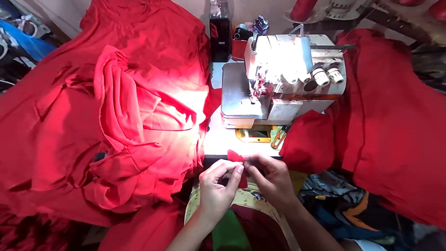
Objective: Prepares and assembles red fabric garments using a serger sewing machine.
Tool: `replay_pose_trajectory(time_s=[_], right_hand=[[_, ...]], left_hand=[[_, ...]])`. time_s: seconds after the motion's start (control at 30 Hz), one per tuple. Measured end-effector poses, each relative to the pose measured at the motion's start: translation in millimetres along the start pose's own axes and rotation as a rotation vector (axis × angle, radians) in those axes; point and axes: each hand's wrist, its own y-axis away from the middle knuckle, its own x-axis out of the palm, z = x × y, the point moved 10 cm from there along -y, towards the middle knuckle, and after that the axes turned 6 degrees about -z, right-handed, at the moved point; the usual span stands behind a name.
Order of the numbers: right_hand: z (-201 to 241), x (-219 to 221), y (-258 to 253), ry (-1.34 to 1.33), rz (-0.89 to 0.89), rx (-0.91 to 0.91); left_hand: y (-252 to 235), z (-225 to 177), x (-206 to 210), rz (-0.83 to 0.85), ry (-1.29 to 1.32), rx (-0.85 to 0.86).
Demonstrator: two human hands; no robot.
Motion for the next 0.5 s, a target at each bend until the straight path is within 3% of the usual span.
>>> replay_pose_trajectory(time_s=[0.07,0.13,0.2,0.27,0.43,0.5], right_hand=[[3,1,-2,-0.044,0.049,-0.027],[8,1,-6,-0.106,0.091,-0.050],[14,-1,-12,-0.185,0.115,-0.071],[20,-3,-17,-0.222,0.117,-0.132],[21,-7,-25,-0.210,0.096,-0.278],[20,-6,-28,-0.172,0.055,-0.277]], left_hand=[[-5,4,-2,0.000,-0.061,-0.004],[-13,13,2,0.107,-0.050,-0.042],[-21,18,12,0.244,0.116,-0.126],[-29,11,18,0.238,0.231,-0.167],[-52,-37,20,0.246,0.009,0.210],[-60,-50,22,0.267,-0.089,0.284]])
